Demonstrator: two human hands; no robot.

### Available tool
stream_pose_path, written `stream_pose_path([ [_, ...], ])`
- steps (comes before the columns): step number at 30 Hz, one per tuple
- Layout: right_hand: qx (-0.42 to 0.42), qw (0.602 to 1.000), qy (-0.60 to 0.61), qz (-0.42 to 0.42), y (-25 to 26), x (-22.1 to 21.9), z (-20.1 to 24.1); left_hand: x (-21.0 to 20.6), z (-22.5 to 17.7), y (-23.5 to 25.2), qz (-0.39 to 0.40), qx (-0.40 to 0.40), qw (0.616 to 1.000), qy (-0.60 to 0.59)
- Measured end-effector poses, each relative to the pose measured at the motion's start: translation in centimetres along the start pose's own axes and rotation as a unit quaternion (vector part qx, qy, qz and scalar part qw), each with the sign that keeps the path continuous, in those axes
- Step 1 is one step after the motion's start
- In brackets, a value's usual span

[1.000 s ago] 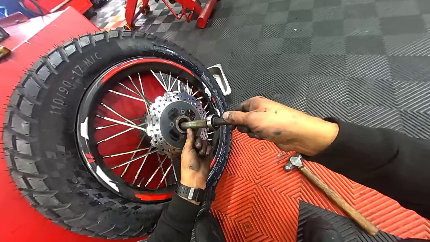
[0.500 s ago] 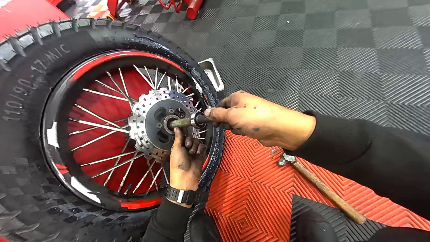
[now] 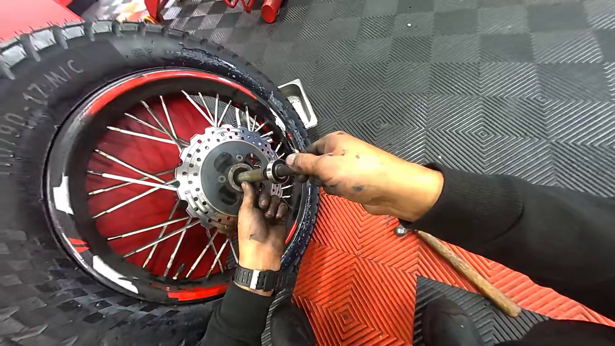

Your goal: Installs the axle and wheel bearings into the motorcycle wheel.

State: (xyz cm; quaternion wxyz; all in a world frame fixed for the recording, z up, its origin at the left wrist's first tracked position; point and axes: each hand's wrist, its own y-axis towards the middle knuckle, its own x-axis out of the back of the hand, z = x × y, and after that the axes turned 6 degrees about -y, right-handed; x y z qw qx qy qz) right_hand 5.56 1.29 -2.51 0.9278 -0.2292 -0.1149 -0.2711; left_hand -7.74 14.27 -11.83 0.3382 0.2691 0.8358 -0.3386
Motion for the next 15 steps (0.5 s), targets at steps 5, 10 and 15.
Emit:
stream_pose_path([
  [5, -0.003, 0.999, -0.030, -0.028, -0.4, -0.6, 0.2, 0.2, 0.0, 0.3, -0.007, 0.002, 1.000, -0.008],
  [10, -0.013, 0.998, -0.049, -0.043, -0.7, -1.0, 0.6, 0.2, 0.0, 0.2, -0.004, 0.003, 1.000, -0.011],
  [15, -0.005, 0.991, -0.124, -0.053, -0.8, -0.7, 1.3, 0.1, -0.2, 0.0, 0.005, 0.012, 1.000, -0.016],
])
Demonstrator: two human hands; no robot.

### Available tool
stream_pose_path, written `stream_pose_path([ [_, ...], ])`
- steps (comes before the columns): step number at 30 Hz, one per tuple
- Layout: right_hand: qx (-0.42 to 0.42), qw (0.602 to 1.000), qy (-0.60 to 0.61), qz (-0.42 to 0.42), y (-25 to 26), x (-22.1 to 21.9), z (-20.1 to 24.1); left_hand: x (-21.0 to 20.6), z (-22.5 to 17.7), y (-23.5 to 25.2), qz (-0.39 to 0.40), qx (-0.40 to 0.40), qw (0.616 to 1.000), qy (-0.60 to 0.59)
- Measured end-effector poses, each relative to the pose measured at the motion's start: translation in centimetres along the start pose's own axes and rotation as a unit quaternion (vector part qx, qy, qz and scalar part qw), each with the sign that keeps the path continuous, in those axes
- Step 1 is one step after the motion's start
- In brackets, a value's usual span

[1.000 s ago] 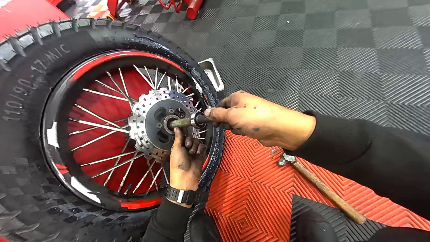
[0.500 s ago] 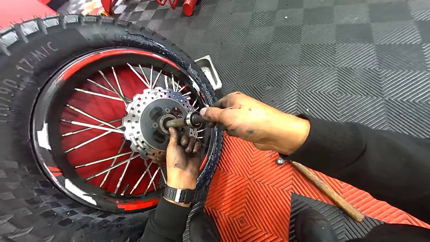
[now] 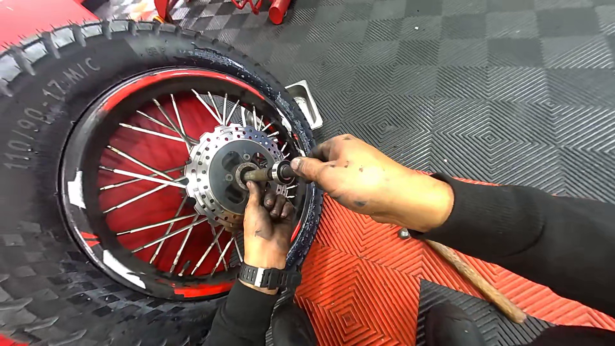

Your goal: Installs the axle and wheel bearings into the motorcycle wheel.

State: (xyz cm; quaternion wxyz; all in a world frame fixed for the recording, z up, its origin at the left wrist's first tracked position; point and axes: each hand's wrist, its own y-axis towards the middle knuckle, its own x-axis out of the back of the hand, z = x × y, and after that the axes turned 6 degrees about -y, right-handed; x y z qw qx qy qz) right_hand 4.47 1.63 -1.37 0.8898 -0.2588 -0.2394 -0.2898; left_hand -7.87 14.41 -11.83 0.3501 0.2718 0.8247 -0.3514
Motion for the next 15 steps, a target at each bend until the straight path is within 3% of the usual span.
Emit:
stream_pose_path([
  [6, 0.033, 0.997, -0.065, 0.006, 1.5, -0.8, 0.3, -0.1, 0.2, 0.3, -0.020, 0.003, 1.000, -0.022],
  [15, 0.005, 1.000, -0.011, 0.004, 3.0, -2.9, 0.8, -0.3, -0.1, -0.1, -0.022, -0.009, 1.000, -0.014],
])
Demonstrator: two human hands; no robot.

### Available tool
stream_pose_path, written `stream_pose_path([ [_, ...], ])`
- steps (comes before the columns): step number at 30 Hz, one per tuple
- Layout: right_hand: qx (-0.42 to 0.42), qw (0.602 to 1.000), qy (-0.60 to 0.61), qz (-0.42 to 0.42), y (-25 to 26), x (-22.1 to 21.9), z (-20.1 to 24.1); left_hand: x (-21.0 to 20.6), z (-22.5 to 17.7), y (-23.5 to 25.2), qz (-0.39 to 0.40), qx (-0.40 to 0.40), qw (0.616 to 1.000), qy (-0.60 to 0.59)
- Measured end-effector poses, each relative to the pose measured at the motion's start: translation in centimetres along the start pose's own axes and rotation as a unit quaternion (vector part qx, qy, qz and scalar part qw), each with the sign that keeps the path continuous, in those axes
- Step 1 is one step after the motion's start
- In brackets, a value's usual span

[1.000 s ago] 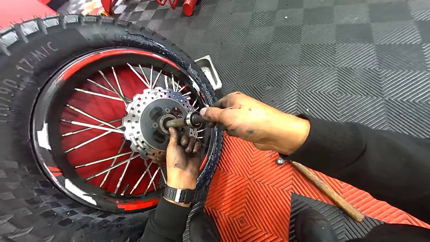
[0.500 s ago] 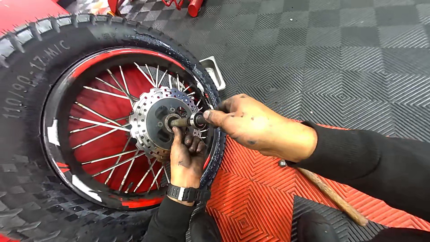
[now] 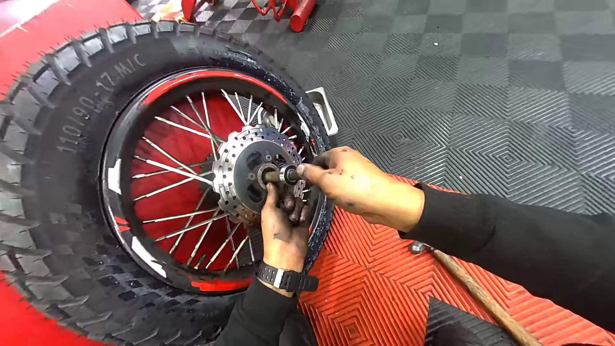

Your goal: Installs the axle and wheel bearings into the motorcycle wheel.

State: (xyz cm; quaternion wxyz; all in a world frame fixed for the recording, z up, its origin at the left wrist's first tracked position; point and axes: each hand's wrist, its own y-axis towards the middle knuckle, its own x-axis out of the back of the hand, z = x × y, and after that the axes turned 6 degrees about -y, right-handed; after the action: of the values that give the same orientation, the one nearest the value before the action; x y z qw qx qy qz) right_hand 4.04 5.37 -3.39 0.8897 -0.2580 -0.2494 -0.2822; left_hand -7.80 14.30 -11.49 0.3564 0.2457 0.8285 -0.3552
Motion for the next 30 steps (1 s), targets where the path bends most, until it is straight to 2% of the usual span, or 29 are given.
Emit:
stream_pose_path([
  [4, -0.004, 1.000, 0.006, 0.003, 0.3, -0.3, 0.0, 0.8, -0.8, -1.7, -0.021, -0.002, 0.996, 0.089],
  [6, 0.004, 1.000, -0.004, 0.000, 0.5, -0.5, 0.0, 1.4, -3.2, -4.5, 0.015, -0.066, 0.977, 0.203],
  [7, 0.008, 1.000, -0.009, 0.000, 0.6, -0.5, 0.1, 1.6, -5.4, -6.3, 0.038, -0.144, 0.946, 0.286],
  [8, 0.011, 1.000, -0.012, 0.000, 0.7, -0.5, 0.1, 1.7, -8.2, -8.1, 0.044, -0.253, 0.896, 0.363],
  [10, 0.015, 1.000, -0.006, 0.001, 0.8, -0.5, 0.1, 2.9, -15.6, -10.8, 0.029, -0.459, 0.752, 0.472],
  [11, 0.015, 1.000, 0.003, 0.001, 0.7, -0.6, -0.1, 4.0, -19.4, -11.8, 0.006, -0.501, 0.697, 0.513],
  [12, 0.017, 1.000, 0.012, 0.000, 0.7, -0.7, -0.3, 5.1, -22.9, -12.5, -0.030, -0.504, 0.662, 0.554],
  [13, 0.020, 1.000, 0.019, -0.002, 0.6, -0.9, -0.4, 5.8, -25.7, -12.5, -0.081, -0.486, 0.646, 0.583],
  [14, 0.022, 0.999, 0.026, -0.002, 0.7, -0.9, -0.5, 6.0, -27.7, -12.1, -0.095, -0.440, 0.634, 0.629],
  [17, 0.019, 0.998, 0.063, 0.003, 0.2, -1.0, -0.4, 3.8, -30.1, -8.2, -0.057, -0.358, 0.644, 0.674],
  [19, 0.025, 0.997, 0.070, -0.006, -0.1, -1.0, -0.4, 2.0, -29.6, -6.9, -0.072, -0.346, 0.623, 0.698],
  [22, 0.033, 0.997, 0.074, -0.006, 0.6, -0.9, -1.1, 1.2, -28.7, -7.5, -0.096, -0.355, 0.577, 0.729],
  [26, 0.040, 0.993, 0.115, 0.000, 1.2, 0.4, -2.3, 0.3, -27.4, -9.2, -0.094, -0.387, 0.544, 0.738],
  [30, 0.066, 0.984, 0.163, 0.042, 1.3, 2.7, -4.4, -1.0, -25.8, -11.6, -0.065, -0.428, 0.476, 0.765],
])
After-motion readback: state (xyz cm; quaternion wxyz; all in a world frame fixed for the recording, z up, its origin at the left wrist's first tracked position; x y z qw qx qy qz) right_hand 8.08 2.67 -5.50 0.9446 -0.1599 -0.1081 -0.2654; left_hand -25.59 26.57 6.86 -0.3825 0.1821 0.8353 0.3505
